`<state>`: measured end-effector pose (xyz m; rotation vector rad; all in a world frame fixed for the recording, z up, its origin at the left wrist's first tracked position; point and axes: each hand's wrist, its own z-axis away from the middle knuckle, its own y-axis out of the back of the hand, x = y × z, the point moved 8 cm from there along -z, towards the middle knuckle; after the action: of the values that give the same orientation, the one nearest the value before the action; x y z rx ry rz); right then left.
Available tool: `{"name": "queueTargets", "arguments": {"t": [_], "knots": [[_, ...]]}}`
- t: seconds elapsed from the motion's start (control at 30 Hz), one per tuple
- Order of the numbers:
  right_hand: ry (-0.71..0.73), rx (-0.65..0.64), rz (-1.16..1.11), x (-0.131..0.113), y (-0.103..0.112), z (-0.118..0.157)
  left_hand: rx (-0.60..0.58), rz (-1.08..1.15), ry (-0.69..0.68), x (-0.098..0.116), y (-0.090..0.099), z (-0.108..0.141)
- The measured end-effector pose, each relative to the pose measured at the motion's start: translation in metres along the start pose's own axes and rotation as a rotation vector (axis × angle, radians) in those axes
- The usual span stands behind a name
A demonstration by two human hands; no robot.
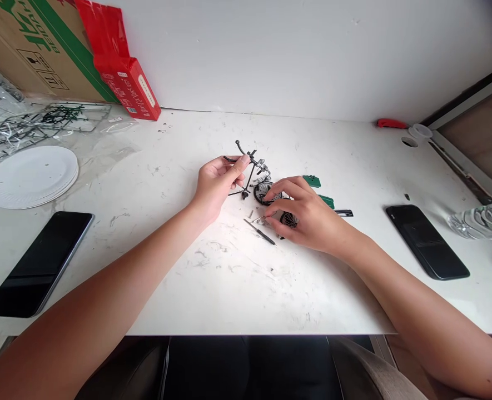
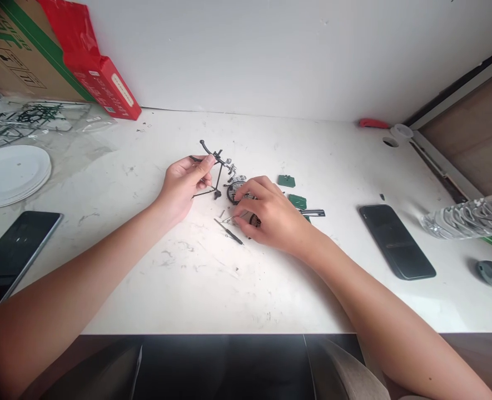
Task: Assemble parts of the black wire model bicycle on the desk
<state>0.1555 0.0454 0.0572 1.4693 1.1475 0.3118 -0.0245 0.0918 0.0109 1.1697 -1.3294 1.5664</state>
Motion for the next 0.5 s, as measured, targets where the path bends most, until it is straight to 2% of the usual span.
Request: {"name": "queueTargets", "arguments": {"t": [0.33, 0.5], "knots": [[-0.057, 0.034, -0.001, 0.0088, -0.0079, 0.0002, -0.002, -0.032, -0.008, -0.0012, 0.0007, -0.0019], [-0.061, 0.063, -0.043, 0.0075, -0.0042, -0.0012, 0.006, -0.005, 0.001, -0.0011, 0.0004, -0.0009]]}}
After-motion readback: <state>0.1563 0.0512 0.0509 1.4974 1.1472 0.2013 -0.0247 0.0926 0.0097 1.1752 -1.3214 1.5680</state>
